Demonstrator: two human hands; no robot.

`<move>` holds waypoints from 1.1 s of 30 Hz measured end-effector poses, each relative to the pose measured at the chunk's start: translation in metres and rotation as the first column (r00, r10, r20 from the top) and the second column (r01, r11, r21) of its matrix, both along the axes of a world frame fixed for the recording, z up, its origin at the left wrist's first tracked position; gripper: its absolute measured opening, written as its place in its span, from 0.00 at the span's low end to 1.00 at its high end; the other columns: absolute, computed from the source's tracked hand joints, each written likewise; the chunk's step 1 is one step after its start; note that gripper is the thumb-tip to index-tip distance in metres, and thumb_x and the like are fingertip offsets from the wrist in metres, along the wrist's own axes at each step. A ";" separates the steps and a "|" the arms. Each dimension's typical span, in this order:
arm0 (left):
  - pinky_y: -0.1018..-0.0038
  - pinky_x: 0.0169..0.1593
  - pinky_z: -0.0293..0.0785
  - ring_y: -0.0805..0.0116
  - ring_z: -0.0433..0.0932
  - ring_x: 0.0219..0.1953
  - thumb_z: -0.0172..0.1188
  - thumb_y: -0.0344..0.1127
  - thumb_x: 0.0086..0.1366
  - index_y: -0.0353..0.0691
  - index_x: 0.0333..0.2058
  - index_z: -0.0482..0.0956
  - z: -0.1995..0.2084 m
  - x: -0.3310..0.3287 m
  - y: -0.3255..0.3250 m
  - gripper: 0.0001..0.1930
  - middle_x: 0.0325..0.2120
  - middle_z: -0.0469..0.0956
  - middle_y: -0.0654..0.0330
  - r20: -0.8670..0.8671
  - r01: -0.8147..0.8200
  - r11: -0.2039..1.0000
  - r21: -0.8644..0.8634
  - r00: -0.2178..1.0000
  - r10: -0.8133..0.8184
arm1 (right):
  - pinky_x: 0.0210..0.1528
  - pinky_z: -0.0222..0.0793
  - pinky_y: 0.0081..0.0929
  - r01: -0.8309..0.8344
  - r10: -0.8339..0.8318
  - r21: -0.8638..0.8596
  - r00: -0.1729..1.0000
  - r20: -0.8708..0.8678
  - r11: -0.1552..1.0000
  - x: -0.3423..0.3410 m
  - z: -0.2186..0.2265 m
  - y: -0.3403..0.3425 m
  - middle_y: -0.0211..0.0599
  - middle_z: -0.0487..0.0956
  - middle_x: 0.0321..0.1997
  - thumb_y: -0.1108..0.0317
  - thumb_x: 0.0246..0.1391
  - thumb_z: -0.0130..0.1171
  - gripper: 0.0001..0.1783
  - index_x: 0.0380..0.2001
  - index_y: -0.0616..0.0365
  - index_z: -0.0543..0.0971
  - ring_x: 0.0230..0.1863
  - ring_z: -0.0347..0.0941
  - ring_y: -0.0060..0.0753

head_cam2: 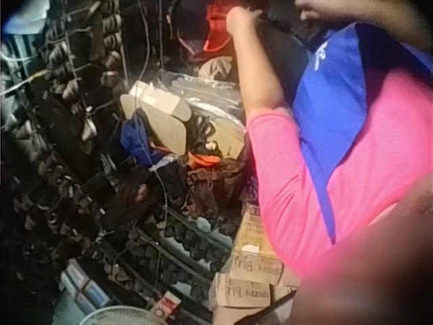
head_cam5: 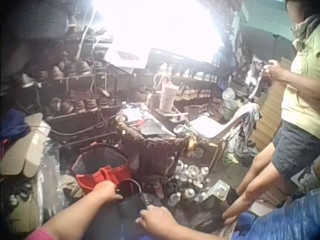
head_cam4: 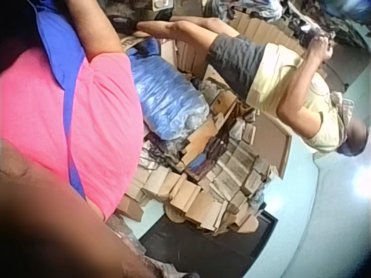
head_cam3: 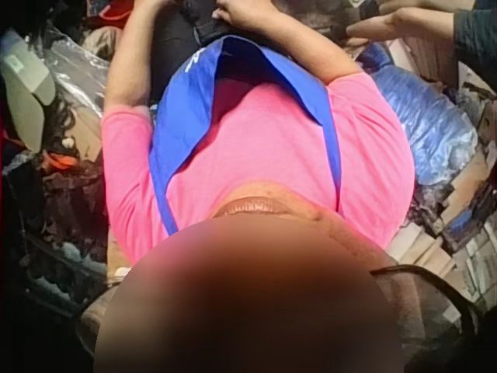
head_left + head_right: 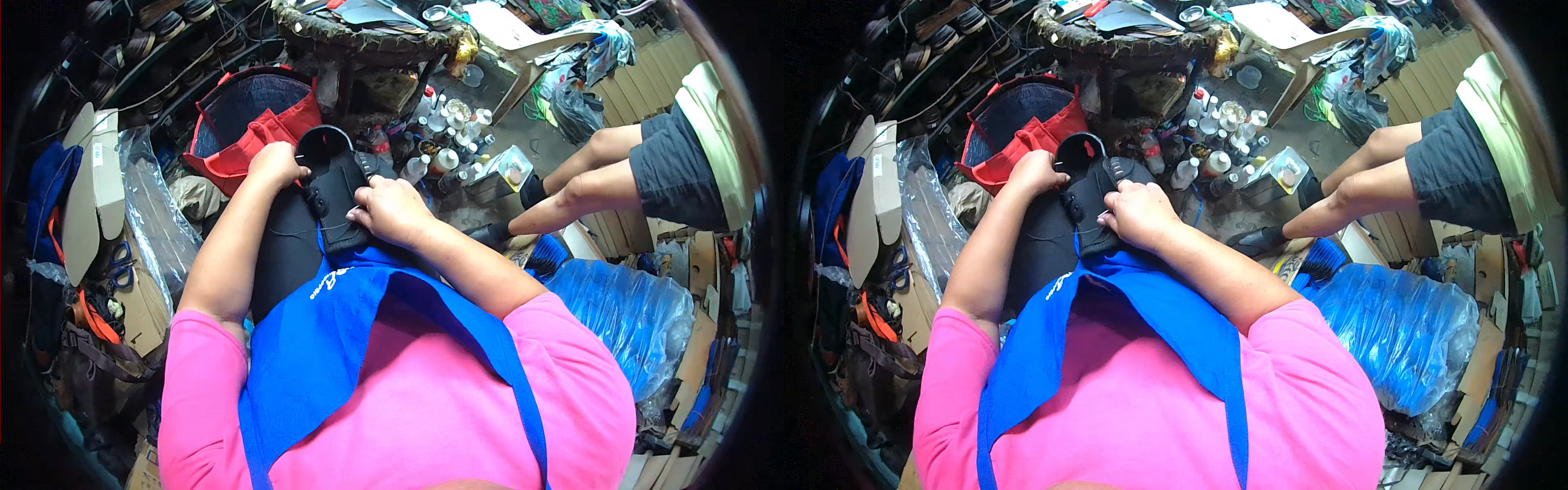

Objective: Hand-stitching or repairing a black shoe upper.

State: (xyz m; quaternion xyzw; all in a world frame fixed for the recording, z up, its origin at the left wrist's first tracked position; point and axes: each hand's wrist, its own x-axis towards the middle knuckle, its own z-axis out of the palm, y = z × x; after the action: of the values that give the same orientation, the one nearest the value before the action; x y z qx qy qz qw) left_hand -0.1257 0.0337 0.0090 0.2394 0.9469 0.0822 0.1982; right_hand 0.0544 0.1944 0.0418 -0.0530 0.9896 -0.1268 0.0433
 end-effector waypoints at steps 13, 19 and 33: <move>0.59 0.45 0.74 0.54 0.77 0.44 0.68 0.43 0.51 0.42 0.44 0.74 -0.034 0.005 -0.014 0.23 0.42 0.75 0.53 -0.313 -0.009 0.955 0.296 0.944 0.106 | 0.42 0.73 0.42 0.163 -0.144 -0.147 0.981 0.132 0.976 -0.023 -0.013 0.004 0.46 0.77 0.35 0.48 0.52 0.58 0.20 0.30 0.54 0.82 0.40 0.76 0.48; 0.70 0.48 0.74 0.60 0.76 0.44 0.60 0.26 0.57 0.41 0.38 0.81 -0.003 0.048 -0.009 0.09 0.41 0.74 0.57 -0.074 0.194 0.570 0.799 0.971 -0.226 | 0.47 0.68 0.36 0.026 -0.068 -0.475 0.995 -0.072 0.879 -0.003 -0.022 0.017 0.48 0.73 0.40 0.62 0.57 0.56 0.16 0.46 0.57 0.77 0.43 0.72 0.46; 0.72 0.47 0.70 0.64 0.73 0.42 0.69 0.32 0.50 0.40 0.35 0.82 0.014 0.052 0.019 0.12 0.35 0.71 0.60 0.117 0.356 0.682 0.639 0.831 -0.544 | 0.37 0.72 0.32 -0.016 -0.051 -0.438 0.989 -0.140 0.899 -0.002 -0.016 0.061 0.35 0.78 0.29 0.71 0.44 0.64 0.06 0.30 0.50 0.84 0.33 0.76 0.38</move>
State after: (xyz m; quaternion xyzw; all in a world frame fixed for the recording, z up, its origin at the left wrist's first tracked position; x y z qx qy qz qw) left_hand -0.0737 0.0525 0.0226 0.5016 0.7416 0.3561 0.2677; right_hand 0.0525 0.2549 0.0263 -0.0617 0.9366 -0.3420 -0.0443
